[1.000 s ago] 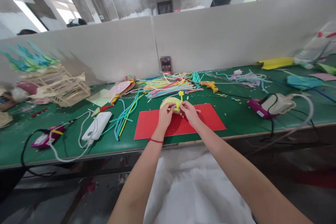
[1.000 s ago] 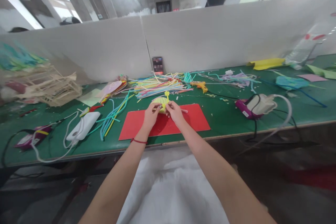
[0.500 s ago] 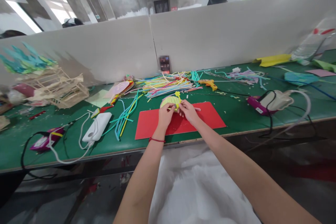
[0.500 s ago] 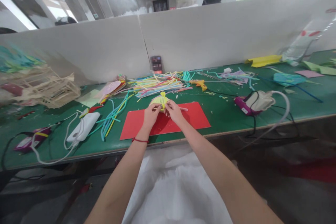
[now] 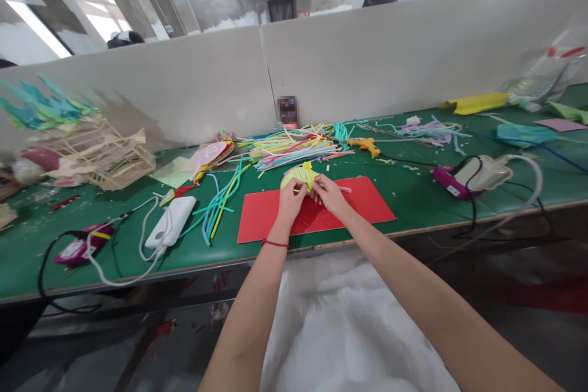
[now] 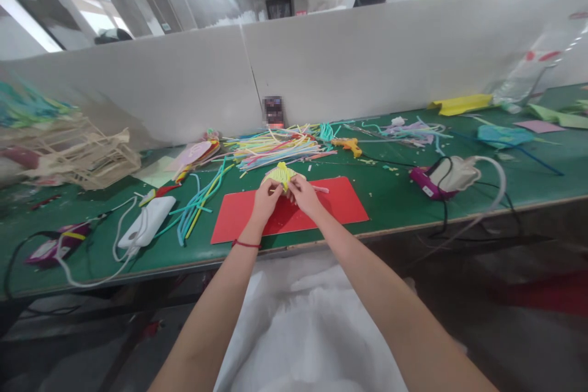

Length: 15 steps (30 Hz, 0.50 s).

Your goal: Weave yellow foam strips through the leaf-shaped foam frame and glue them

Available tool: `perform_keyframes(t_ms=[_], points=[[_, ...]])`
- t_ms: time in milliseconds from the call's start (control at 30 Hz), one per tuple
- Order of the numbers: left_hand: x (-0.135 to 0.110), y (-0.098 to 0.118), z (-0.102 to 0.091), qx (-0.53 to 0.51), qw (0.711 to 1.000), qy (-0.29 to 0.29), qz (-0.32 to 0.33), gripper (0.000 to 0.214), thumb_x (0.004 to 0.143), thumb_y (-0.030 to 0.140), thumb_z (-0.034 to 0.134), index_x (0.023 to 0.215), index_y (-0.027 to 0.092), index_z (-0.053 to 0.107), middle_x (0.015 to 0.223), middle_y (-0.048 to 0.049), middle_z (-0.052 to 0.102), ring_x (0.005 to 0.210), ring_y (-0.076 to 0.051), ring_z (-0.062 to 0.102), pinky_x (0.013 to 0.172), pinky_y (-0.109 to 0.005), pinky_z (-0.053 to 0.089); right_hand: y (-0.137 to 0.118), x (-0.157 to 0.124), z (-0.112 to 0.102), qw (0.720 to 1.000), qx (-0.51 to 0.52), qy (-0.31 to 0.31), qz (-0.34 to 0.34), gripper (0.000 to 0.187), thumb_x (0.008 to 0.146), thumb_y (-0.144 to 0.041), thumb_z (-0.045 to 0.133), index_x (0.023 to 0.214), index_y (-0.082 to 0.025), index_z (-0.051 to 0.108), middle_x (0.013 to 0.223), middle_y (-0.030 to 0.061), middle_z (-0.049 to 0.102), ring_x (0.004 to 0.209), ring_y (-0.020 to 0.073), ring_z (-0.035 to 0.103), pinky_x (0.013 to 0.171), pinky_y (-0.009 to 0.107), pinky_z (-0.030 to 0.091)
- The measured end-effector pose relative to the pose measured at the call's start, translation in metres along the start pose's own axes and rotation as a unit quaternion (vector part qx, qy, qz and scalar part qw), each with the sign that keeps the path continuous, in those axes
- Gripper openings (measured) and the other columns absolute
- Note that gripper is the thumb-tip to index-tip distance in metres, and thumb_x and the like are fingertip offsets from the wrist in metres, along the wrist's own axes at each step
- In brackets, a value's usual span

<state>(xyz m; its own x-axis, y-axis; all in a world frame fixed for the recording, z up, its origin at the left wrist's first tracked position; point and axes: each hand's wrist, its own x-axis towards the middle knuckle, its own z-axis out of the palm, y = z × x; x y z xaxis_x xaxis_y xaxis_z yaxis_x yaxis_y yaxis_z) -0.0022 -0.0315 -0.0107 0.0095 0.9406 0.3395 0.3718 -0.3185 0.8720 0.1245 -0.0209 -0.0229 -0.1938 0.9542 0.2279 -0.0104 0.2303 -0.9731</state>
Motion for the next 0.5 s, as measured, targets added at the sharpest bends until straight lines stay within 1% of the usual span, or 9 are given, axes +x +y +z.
perform_keyframes(t_ms=[233, 367, 500], points=[[-0.0007, 0.0011, 0.0004, 0.019, 1.0, 0.007, -0.001, 0.012, 0.075, 0.022, 0.049, 0.064, 0.016, 0.047, 0.065, 0.0029, 0.055, 0.063, -0.008, 0.052, 0.062, -0.021, 0.043, 0.0003, -0.0008, 0.001, 1.0, -0.013, -0.002, 0.006, 0.036, 0.073, -0.057, 0.048, 0.07, -0.024, 0.037, 0.051, -0.0041, 0.049, 0.04, 0.0108, 0.044, 0.041, 0.026, 0.035], [-0.0008, 0.0006, 0.0003, 0.033, 0.999, 0.007, -0.005, 0.015, 0.074, 0.023, 0.051, 0.062, 0.017, 0.045, 0.063, 0.0031, 0.053, 0.062, -0.009, 0.05, 0.06, -0.021, 0.041, -0.0017, -0.0021, 0.0017, 1.0, -0.024, 0.0, -0.001, 0.035, 0.073, -0.056, 0.049, 0.07, -0.024, 0.038, 0.051, -0.0044, 0.049, 0.039, 0.0103, 0.043, 0.04, 0.026, 0.035], [0.0, -0.0006, 0.0001, 0.027, 1.0, -0.001, -0.004, 0.016, 0.078, 0.025, 0.047, 0.064, 0.017, 0.044, 0.064, 0.0027, 0.051, 0.063, -0.009, 0.049, 0.061, -0.021, 0.04, -0.002, -0.002, 0.0013, 1.0, -0.015, 0.0, 0.009, 0.036, 0.071, -0.057, 0.05, 0.069, -0.023, 0.039, 0.051, -0.0047, 0.049, 0.039, 0.0095, 0.043, 0.039, 0.024, 0.034]])
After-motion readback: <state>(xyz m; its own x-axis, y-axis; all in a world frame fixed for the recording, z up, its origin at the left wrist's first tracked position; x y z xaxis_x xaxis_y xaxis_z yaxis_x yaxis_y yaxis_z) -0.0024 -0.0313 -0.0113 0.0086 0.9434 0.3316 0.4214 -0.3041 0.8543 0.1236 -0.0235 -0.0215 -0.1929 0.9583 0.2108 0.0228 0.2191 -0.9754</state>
